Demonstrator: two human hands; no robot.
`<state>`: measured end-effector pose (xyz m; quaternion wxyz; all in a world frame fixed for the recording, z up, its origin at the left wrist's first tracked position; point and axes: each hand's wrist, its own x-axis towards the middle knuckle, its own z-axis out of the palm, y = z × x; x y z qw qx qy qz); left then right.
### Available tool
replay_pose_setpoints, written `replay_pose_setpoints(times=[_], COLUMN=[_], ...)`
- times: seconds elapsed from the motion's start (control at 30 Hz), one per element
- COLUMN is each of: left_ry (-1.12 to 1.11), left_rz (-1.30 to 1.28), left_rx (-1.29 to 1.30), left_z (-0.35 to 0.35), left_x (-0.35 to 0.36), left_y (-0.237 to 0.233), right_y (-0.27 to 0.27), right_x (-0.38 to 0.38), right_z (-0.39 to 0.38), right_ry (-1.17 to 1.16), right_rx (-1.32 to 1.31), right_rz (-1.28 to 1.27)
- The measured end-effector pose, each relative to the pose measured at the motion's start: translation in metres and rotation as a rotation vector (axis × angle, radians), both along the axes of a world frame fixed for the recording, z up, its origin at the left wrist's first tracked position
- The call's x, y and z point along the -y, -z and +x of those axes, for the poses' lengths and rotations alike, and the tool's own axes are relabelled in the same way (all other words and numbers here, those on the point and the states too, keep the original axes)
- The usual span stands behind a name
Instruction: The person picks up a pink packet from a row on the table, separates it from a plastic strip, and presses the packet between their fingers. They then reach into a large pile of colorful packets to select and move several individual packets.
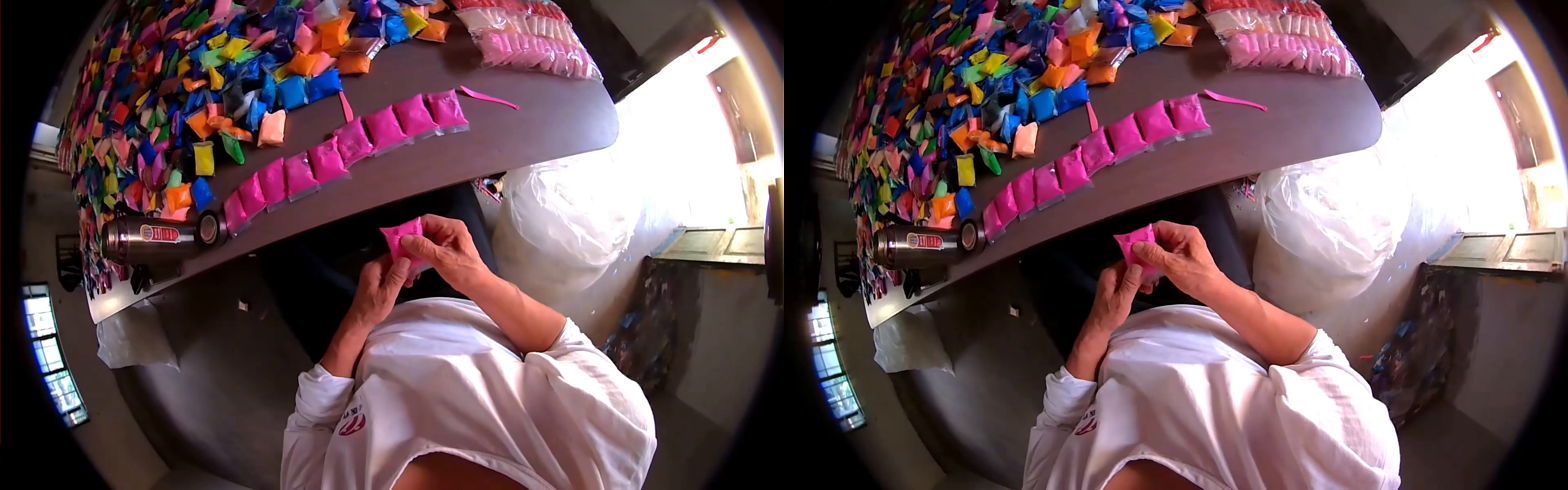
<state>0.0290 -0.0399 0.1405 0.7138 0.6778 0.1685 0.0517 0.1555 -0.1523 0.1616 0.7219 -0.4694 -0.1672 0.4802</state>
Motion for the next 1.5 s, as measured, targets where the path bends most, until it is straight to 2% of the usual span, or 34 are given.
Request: replay_pose_setpoints(times=[0.1, 0.43, 0.53, 0.63, 0.7, 0.8, 1.13, 1.43, 1.5], left_ry=[-0.001, 0.0, 0.027, 0.054, 0.041, 0.01, 0.012, -0.001, 0.032], left_rz=[-0.039, -0.035, -0.041, -0.024, -0.004, -0.055, -0.059, -0.061, -0.067], left_rx=[0.023, 0.014, 0.004, 0.019, -0.005, -0.027, -0.036, -0.045, -0.041], left_z=[0.003, 0.004, 0.004, 0.002, 0.002, -0.001, -0.001, 0.0, 0.001], left_x=[0.006, 0.007, 0.01, 0.009, 0.007, 0.006, 0.005, 0.007, 0.007], left_y=[-0.003, 0.005, 0.003, 0.002, 0.0, 0.005, 0.005, 0.006, 0.003], right_y=[0.008, -0.001, 0.001, 0.007, 0.004, 0.001, 0.014, 0.018, 0.017], right_x=[0.001, 0.0, 0.003, 0.002, 0.002, 0.002, 0.007, 0.006, 0.008], right_z=[-0.001, -0.001, 0.002, 0.001, 0.004, 0.003, 0.004, 0.001, 0.004], right_ry=[0.049, 0.031, -0.067, -0.027, -0.092, -0.078, -0.104, -0.072, -0.101], right_rx=[0.052, -0.001, -0.008, 0.11, -0.031, -0.09, -0.018, -0.007, -0.007], right_rz=[-0.027, -0.04, -0.076, -0.068, -0.024, 0.004, 0.089, -0.074, 0.033])
